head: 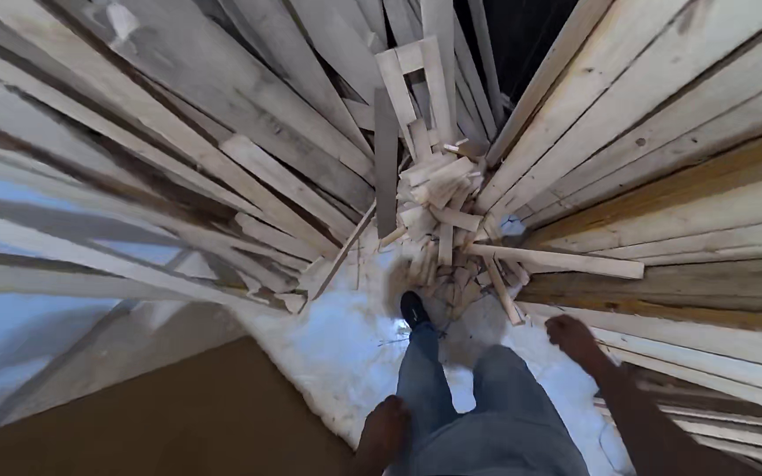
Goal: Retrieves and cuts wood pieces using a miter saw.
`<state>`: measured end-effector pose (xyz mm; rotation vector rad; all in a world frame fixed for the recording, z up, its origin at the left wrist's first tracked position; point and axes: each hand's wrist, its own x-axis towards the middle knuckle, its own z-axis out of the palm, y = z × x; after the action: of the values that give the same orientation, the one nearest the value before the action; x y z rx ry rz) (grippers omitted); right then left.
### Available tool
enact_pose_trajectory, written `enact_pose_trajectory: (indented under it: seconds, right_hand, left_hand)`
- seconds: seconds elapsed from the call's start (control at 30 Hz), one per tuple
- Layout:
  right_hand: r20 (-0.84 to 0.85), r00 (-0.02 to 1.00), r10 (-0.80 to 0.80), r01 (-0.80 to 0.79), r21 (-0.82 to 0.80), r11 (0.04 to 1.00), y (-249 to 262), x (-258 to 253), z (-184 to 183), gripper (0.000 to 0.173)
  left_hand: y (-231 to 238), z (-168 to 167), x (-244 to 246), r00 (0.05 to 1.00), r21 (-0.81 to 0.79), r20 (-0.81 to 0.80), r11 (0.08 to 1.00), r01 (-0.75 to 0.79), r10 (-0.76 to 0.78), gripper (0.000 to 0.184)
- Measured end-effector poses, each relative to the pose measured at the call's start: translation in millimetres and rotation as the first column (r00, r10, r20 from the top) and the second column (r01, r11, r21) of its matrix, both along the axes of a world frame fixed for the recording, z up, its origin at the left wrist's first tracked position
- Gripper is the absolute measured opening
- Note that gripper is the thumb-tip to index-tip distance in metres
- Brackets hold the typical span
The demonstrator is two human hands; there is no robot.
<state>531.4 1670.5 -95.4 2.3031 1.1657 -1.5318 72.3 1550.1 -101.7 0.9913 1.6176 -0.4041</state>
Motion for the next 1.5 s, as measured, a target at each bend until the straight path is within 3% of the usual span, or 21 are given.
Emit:
enact_pose_trajectory:
  seconds: [0.13, 0.3, 0.43, 0.57, 0.73, 0.83, 1.0, 1.23, 1.4, 1.5]
  right_hand:
    - [-0.035, 0.947, 0.32, -0.313, -0.338, 0.888, -22.3, -55.1, -27.9, 0.052]
    - [-0.07, 0.969, 0.237, -0.246, -0.357, 0.901, 13.8, -98.2, -64.8, 0.047]
    - [-0.141, 0.958, 0.249, -0.284, -0.349, 0.893, 83.6, -130.7, -94.4, 0.043]
    - [-0.201, 0.974, 0.102, -0.155, -0.269, 0.951, 137.8, -161.7, -126.8, 0.04]
    - [-0.249, 0.965, 0.085, -0.157, -0.286, 0.945, 154.5, -179.2, -183.0, 0.04]
    - [-0.235, 0.949, 0.21, -0.291, -0.396, 0.871, 144.8, -174.8, -224.4, 0.041]
    - [-0.233, 0.891, 0.389, -0.453, -0.485, 0.748, 144.8, -162.2, -268.4, 0.045]
    - [-0.163, 0.858, 0.487, -0.512, -0.356, 0.782, 201.6, -162.9, -314.3, 0.04]
    - [-0.127, 0.8, 0.586, -0.594, -0.3, 0.746, 271.5, -189.0, -343.3, 0.04]
    - [-0.05, 0.827, 0.56, -0.557, -0.211, 0.803, 306.3, -205.8, -365.0, 0.044]
  left_hand:
    - [73.4, -11.8, -12.1, 0.987, -0.12, 0.122, 0.986, 0.116, -0.102, 0.045]
    - [114.9, -61.3, -18.9, 0.984, -0.201, 0.12, 0.968, 0.153, -0.131, 0.051]
    - [103.0, -106.2, 1.8, 0.991, -0.269, 0.04, 0.953, 0.137, -0.131, 0.079]
    - [100.6, -139.7, 29.6, 0.984, -0.3, -0.101, 0.948, 0.108, -0.144, 0.1]
    - [112.1, -181.9, 34.5, 0.971, -0.248, -0.186, 0.963, 0.102, -0.151, 0.074]
    - [121.5, -197.7, 34.2, 0.971, -0.264, -0.169, 0.957, 0.123, -0.171, 0.061]
    - [130.3, -212.7, 38.2, 0.969, -0.293, -0.162, 0.947, 0.132, -0.185, 0.056]
    - [125.3, -217.2, 38.3, 0.977, -0.284, -0.158, 0.954, 0.094, -0.143, 0.053]
    - [130.1, -214.0, 36.3, 0.985, -0.313, -0.129, 0.947, 0.068, -0.114, 0.051]
    - [128.0, -215.7, 37.4, 0.986, -0.295, -0.134, 0.954, 0.052, -0.095, 0.051]
